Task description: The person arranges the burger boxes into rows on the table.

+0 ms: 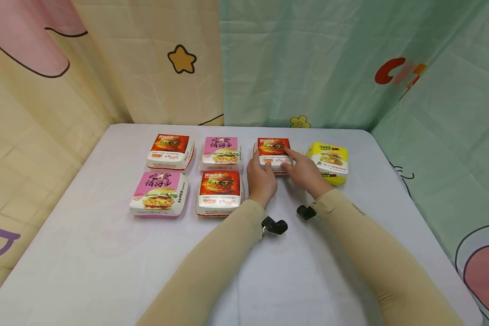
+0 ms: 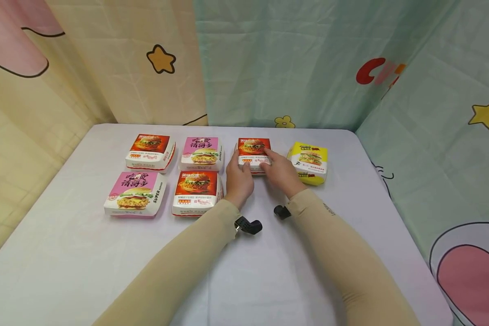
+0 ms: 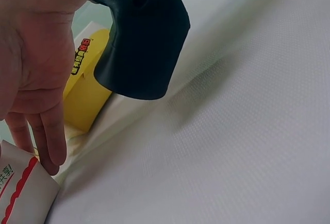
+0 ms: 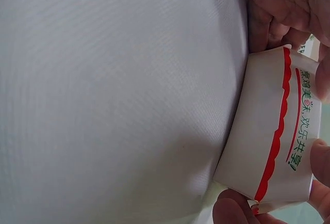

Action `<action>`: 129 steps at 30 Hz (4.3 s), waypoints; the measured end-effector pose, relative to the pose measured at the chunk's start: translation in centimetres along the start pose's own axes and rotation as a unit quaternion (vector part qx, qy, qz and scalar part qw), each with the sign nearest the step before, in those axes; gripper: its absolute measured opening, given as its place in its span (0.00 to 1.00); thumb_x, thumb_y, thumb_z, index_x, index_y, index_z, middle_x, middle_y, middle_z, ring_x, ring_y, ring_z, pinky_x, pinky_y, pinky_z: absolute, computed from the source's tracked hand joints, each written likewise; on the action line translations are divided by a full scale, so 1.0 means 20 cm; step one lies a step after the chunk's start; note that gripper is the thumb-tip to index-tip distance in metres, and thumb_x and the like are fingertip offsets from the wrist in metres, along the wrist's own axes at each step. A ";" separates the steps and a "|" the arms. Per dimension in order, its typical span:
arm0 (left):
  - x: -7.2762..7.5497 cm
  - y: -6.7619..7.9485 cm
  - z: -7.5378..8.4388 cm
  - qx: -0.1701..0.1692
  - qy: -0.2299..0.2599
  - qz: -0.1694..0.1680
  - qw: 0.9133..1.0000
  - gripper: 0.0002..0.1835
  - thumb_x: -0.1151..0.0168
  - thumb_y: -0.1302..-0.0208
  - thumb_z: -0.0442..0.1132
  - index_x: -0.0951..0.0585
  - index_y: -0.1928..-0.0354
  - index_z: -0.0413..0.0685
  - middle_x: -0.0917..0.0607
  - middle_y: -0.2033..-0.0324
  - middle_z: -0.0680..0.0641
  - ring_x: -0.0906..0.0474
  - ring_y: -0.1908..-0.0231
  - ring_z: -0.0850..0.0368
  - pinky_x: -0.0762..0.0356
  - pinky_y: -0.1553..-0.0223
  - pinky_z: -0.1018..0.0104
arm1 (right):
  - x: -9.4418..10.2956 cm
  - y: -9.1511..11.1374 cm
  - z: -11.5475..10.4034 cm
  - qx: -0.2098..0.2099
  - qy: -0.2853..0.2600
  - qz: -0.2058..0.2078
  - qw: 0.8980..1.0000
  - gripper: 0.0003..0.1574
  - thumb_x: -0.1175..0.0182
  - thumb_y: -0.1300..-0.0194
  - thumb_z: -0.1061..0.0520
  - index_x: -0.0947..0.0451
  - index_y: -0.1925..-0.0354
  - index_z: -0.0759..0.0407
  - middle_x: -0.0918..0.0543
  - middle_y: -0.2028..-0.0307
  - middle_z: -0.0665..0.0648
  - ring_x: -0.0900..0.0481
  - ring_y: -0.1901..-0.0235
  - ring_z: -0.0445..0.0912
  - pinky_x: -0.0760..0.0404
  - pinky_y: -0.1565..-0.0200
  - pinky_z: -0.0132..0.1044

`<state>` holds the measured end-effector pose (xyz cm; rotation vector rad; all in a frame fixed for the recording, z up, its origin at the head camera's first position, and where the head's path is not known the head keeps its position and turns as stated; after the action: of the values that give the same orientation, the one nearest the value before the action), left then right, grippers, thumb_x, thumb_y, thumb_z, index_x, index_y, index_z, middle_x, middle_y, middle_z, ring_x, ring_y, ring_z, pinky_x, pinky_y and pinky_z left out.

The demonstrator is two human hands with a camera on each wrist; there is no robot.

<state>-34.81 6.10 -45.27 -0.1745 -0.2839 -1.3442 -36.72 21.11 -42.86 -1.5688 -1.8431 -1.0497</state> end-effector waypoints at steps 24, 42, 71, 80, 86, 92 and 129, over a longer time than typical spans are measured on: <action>0.00 0.00 0.00 -0.002 0.001 0.002 1.000 0.33 0.49 0.17 0.44 0.44 0.16 0.58 0.36 0.21 0.43 0.37 0.23 0.49 0.38 0.21 0.51 | -0.01 -0.01 0.01 -0.006 0.002 -0.005 1.000 0.42 0.46 0.18 0.43 0.49 0.15 0.38 0.40 0.18 0.62 0.32 0.33 0.59 0.26 0.33 0.57; 0.00 0.01 -0.01 0.002 0.002 0.001 1.000 0.33 0.49 0.16 0.45 0.44 0.16 0.59 0.37 0.21 0.43 0.37 0.23 0.48 0.38 0.21 0.50 | -0.01 0.00 0.00 -0.009 0.001 -0.002 1.000 0.42 0.45 0.19 0.43 0.49 0.15 0.39 0.39 0.18 0.62 0.31 0.36 0.60 0.24 0.43 0.51; 0.00 0.00 -0.01 0.000 -0.002 0.002 1.000 0.33 0.49 0.16 0.45 0.44 0.16 0.59 0.36 0.22 0.42 0.35 0.24 0.48 0.36 0.21 0.50 | -0.01 0.00 -0.01 0.004 0.001 0.001 1.000 0.42 0.47 0.18 0.45 0.50 0.15 0.40 0.40 0.18 0.61 0.31 0.36 0.59 0.24 0.41 0.52; -0.01 0.00 -0.02 0.001 -0.002 0.001 1.000 0.33 0.50 0.16 0.45 0.45 0.16 0.60 0.38 0.20 0.43 0.39 0.22 0.48 0.39 0.20 0.51 | -0.02 -0.01 0.00 -0.001 -0.012 0.002 1.000 0.43 0.46 0.18 0.45 0.51 0.15 0.39 0.40 0.18 0.59 0.31 0.36 0.58 0.24 0.45 0.49; -0.01 0.00 -0.03 0.006 -0.004 -0.002 1.000 0.33 0.49 0.16 0.46 0.45 0.16 0.61 0.39 0.20 0.43 0.40 0.21 0.48 0.40 0.20 0.50 | -0.02 0.00 0.00 0.004 -0.011 0.003 1.000 0.43 0.46 0.18 0.45 0.51 0.15 0.40 0.41 0.18 0.60 0.31 0.36 0.58 0.24 0.41 0.52; -0.01 0.00 -0.03 0.005 -0.003 -0.002 1.000 0.33 0.50 0.16 0.46 0.46 0.15 0.61 0.39 0.20 0.43 0.39 0.21 0.49 0.39 0.20 0.51 | -0.02 0.00 0.00 0.000 -0.013 0.000 1.000 0.43 0.46 0.18 0.44 0.52 0.15 0.39 0.41 0.18 0.60 0.30 0.36 0.58 0.24 0.48 0.47; 0.01 0.03 0.00 -0.008 0.010 -0.009 1.000 0.35 0.50 0.16 0.47 0.48 0.15 0.59 0.46 0.17 0.37 0.48 0.18 0.42 0.46 0.18 0.46 | -0.01 0.03 -0.01 0.018 -0.018 0.010 1.000 0.42 0.50 0.17 0.43 0.54 0.14 0.39 0.41 0.18 0.61 0.26 0.45 0.58 0.24 0.56 0.44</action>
<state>-34.23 5.98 -45.25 -0.1723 -0.2582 -1.3658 -36.08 20.76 -42.79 -1.5919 -1.8547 -0.9815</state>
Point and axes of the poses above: each hand's wrist, its own y-axis away from the middle knuckle, its own x-axis out of the back of the hand, z = x × y, the point moved 10 cm from there along -y, towards the middle knuckle
